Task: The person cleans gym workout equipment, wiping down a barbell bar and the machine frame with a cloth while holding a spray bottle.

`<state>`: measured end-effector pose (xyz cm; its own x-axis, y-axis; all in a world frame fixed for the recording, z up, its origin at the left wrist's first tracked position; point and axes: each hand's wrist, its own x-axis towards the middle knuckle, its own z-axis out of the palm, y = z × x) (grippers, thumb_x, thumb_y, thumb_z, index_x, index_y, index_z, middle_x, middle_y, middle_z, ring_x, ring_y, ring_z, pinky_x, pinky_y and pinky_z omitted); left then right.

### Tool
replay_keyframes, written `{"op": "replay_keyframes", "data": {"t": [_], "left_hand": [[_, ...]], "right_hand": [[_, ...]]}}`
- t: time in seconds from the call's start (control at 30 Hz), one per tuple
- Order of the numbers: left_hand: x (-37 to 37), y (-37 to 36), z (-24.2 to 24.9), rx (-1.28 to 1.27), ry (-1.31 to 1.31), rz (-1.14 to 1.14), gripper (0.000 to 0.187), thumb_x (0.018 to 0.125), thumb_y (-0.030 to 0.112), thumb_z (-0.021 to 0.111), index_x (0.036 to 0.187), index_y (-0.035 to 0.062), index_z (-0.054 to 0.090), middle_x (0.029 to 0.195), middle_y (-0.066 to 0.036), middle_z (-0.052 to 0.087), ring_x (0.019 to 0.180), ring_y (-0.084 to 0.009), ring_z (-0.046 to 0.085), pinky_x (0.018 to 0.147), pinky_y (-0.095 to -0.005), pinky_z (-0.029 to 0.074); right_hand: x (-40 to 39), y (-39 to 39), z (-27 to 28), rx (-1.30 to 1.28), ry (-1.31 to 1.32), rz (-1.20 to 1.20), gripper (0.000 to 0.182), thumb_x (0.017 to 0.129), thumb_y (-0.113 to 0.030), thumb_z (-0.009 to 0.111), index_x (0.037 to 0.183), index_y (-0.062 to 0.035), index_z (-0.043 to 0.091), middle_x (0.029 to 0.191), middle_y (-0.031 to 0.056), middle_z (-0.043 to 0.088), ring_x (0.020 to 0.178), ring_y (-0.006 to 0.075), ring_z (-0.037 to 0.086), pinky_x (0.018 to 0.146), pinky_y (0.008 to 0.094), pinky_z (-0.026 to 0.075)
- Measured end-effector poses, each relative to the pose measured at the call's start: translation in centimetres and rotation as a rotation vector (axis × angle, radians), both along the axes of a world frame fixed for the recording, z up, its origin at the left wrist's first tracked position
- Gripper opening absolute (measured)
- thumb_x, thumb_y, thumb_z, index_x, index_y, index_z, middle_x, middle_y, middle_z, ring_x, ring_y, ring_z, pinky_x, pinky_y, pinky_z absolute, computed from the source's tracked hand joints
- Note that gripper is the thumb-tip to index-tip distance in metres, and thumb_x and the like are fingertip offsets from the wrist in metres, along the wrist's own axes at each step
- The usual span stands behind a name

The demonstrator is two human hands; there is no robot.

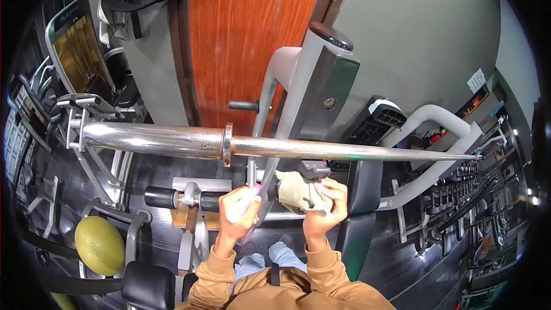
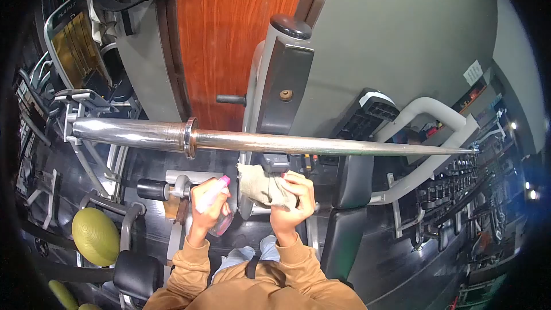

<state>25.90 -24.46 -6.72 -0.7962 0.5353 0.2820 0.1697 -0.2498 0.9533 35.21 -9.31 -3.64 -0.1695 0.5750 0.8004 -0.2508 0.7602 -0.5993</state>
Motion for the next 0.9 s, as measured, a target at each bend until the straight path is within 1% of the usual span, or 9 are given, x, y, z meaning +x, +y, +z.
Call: {"op": "replay_keyframes", "data": {"t": [0.13,0.23,0.3,0.43,0.5,0.53,0.7,0.8,0.9], "left_hand": [[-0.2,0.5,0.4,0.012,-0.084,-0.030,0.009,0.088,0.002,0.065,0.089,-0.0062,0.068,0.063,-0.007,0.059,0.047,-0.0120,0.060,0.044,-0.0269,0.043],[0.0,0.7,1.1,-0.030,-0.047,-0.058,0.010,0.089,0.004,0.067,0.083,-0.0048,0.067,0.060,-0.005,0.058,0.047,-0.0118,0.060,0.044,-0.0262,0.044],[-0.1,1.0,1.9,-0.030,0.041,-0.065,0.013,0.090,0.007,0.067,0.082,-0.0042,0.067,0.059,-0.003,0.057,0.048,-0.0115,0.061,0.045,-0.0259,0.045],[-0.2,1.6,2.5,0.021,0.095,-0.118,0.016,0.091,0.008,0.066,0.081,-0.0041,0.066,0.060,-0.004,0.058,0.049,-0.0115,0.061,0.045,-0.0263,0.045],[0.1,1.8,3.4,0.100,-0.046,-0.135,0.019,0.092,0.011,0.066,0.080,-0.0042,0.065,0.063,-0.006,0.058,0.049,-0.0121,0.060,0.045,-0.0267,0.045],[0.2,1.7,3.4,0.099,-0.045,-0.139,0.019,0.092,0.011,0.066,0.080,-0.0042,0.065,0.063,-0.006,0.058,0.049,-0.0121,0.060,0.045,-0.0267,0.045],[-0.7,0.9,3.6,0.067,0.106,-0.125,0.020,0.091,0.012,0.066,0.081,-0.0046,0.066,0.066,-0.007,0.058,0.050,-0.0128,0.059,0.047,-0.0265,0.045],[-0.7,0.9,3.6,0.084,0.108,-0.129,0.018,0.090,0.010,0.066,0.081,-0.0049,0.065,0.066,-0.007,0.058,0.050,-0.0125,0.059,0.047,-0.0262,0.045],[-0.7,1.0,3.2,0.116,0.012,-0.144,0.015,0.090,0.007,0.065,0.082,-0.0057,0.065,0.068,-0.007,0.059,0.050,-0.0119,0.060,0.046,-0.0253,0.044]], "right_hand": [[0.7,0.5,1.1,0.244,0.046,0.003,0.025,0.067,-0.001,0.086,0.081,-0.0049,0.066,0.092,0.0097,0.069,0.090,0.0345,0.069,0.074,0.0410,0.060],[1.2,0.3,3.4,0.300,0.080,-0.010,0.028,0.066,-0.006,0.089,0.082,-0.0111,0.068,0.093,0.0065,0.068,0.091,0.0353,0.068,0.075,0.0402,0.059],[0.9,0.2,4.5,0.302,-0.004,-0.069,0.028,0.066,-0.006,0.088,0.084,-0.0129,0.069,0.094,0.0049,0.068,0.089,0.0331,0.066,0.074,0.0401,0.057],[0.9,1.0,1.9,0.346,-0.026,-0.003,0.028,0.062,-0.002,0.086,0.083,-0.0137,0.071,0.092,0.0033,0.067,0.087,0.0301,0.063,0.074,0.0394,0.055],[0.9,1.8,0.8,0.349,-0.257,-0.024,0.028,0.062,-0.001,0.085,0.084,-0.0129,0.071,0.091,0.0041,0.069,0.087,0.0293,0.064,0.075,0.0395,0.055],[0.5,2.0,0.2,0.242,-0.305,-0.003,0.026,0.062,-0.002,0.084,0.082,-0.0120,0.070,0.090,0.0054,0.070,0.085,0.0291,0.065,0.073,0.0393,0.056],[3.2,1.3,4.1,0.406,-0.027,0.065,0.026,0.062,-0.007,0.086,0.081,-0.0136,0.069,0.087,0.0048,0.069,0.082,0.0312,0.066,0.067,0.0386,0.057],[2.0,0.2,7.2,0.408,-0.122,-0.054,0.025,0.063,-0.010,0.087,0.083,-0.0152,0.073,0.089,0.0033,0.069,0.083,0.0294,0.065,0.068,0.0380,0.057],[1.4,1.2,4.2,0.420,-0.087,-0.015,0.030,0.060,-0.010,0.089,0.086,-0.0158,0.076,0.089,0.0021,0.071,0.084,0.0283,0.064,0.072,0.0372,0.056]]}}
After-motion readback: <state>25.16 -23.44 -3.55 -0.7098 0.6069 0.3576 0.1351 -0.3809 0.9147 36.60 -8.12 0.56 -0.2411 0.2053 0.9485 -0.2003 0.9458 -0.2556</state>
